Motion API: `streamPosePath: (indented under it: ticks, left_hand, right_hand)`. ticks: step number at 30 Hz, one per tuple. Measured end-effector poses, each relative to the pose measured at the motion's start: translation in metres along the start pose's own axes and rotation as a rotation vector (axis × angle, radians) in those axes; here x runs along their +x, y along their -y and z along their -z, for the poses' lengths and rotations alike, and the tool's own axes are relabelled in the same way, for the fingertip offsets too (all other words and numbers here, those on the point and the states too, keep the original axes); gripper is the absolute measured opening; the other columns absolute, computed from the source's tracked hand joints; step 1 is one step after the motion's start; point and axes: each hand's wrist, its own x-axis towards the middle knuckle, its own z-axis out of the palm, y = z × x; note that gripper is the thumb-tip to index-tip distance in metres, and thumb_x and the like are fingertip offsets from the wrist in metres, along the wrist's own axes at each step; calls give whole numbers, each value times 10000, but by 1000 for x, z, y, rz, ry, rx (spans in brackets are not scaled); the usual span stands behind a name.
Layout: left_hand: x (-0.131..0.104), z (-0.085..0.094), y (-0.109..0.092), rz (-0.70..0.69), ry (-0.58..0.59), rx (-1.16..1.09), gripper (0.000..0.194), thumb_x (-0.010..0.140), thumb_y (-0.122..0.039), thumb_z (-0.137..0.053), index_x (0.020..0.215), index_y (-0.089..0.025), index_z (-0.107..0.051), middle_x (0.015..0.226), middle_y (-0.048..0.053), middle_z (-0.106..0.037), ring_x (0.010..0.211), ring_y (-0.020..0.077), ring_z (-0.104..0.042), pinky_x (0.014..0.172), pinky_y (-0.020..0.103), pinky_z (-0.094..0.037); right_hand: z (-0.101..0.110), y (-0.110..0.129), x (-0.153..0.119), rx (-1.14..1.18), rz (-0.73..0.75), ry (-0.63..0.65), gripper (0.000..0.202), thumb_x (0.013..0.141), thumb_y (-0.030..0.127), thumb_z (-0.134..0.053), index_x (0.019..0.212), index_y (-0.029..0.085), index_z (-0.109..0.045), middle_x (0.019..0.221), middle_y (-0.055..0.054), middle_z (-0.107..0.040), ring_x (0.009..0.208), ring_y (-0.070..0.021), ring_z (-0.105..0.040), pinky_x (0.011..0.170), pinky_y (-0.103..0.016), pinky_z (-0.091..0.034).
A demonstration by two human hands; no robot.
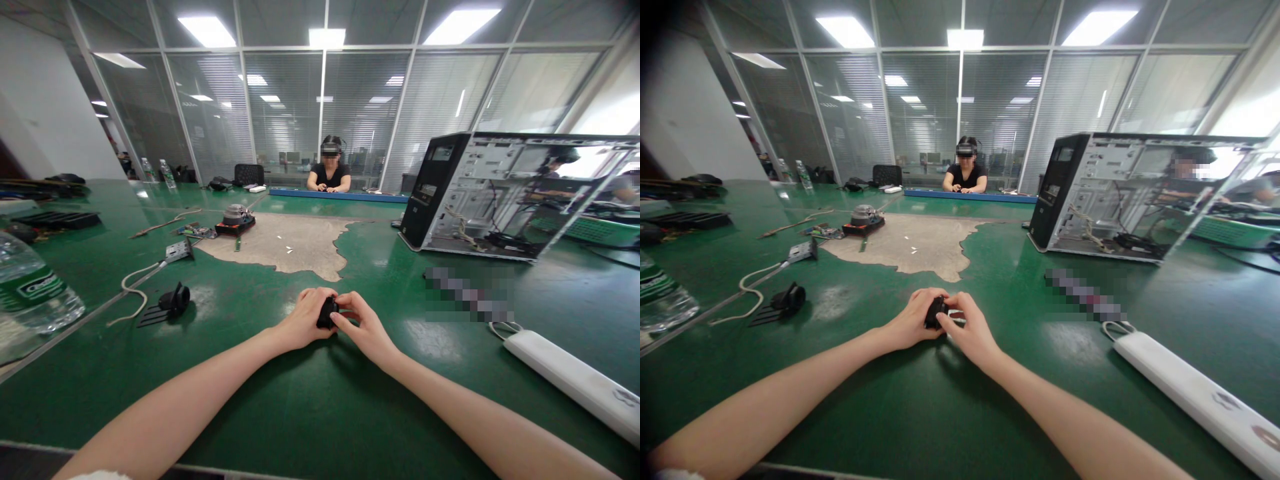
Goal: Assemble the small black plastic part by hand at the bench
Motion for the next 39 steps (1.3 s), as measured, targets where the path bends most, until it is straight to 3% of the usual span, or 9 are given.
streamPosePath:
  ticks: [9, 13, 17, 21, 25, 33, 39]
  left_hand:
    - [-1, -2, 2, 14, -2, -2, 557, 632, -210, -610, 1105, -223, -318, 1042, 30, -487, 977, 201, -454, 919, 371, -271]
    - [0, -1, 1, 14, 7, -2, 560, 623, -190, -606, 1104, -220, -321, 1046, 32, -483, 983, 200, -447, 922, 367, -265]
    - [-1, 0, 1, 15, 8, -3, 555, 625, -195, -604, 1103, -218, -321, 1044, 32, -482, 980, 199, -446, 919, 365, -265]
    - [-1, -1, 1, 16, -6, -2, 531, 645, -217, -596, 1101, -214, -323, 1037, 36, -486, 971, 199, -451, 916, 368, -267]
    - [0, -1, 2, 16, -1, -13, 568, 617, -192, -611, 1102, -215, -316, 1044, 35, -485, 982, 202, -449, 918, 371, -264]
    - [0, 0, 0, 12, 3, -17, 578, 608, -169, -594, 1107, -226, -308, 1042, 32, -487, 985, 207, -453, 914, 384, -267]
    - [0, -1, 1, 13, -14, 2, 534, 650, -240, -603, 1103, -224, -319, 1032, 33, -491, 970, 203, -459, 907, 380, -278]
  right_hand:
    - [-2, -8, 4, 45, -98, 40, 198, 762, 264, -521, 931, 199, -442, 887, -27, -567, 804, -145, -580, 732, -307, -486]
    - [0, -4, 2, 5, -47, 61, 185, 761, 242, -522, 928, 204, -453, 879, -19, -554, 820, -146, -569, 739, -303, -482]
    - [0, 0, 0, -24, 38, 1, 153, 746, 225, -541, 880, 206, -468, 919, -16, -513, 873, -148, -542, 774, -297, -469]
    - [-1, -3, 1, 49, -30, 34, 150, 769, 256, -518, 888, 212, -439, 852, -4, -522, 802, -137, -564, 718, -287, -486]
    - [-2, -5, 3, 85, -63, 42, 211, 768, 249, -509, 949, 217, -405, 910, -17, -506, 767, -128, -568, 663, -275, -500]
    - [-1, 0, -2, -65, 39, 14, 247, 734, 202, -546, 952, 214, -432, 930, -22, -520, 828, -147, -554, 777, -322, -466]
    - [1, -6, 3, 28, -60, 1, 179, 762, 285, -528, 894, 208, -435, 847, -10, -557, 801, -146, -579, 740, -313, -481]
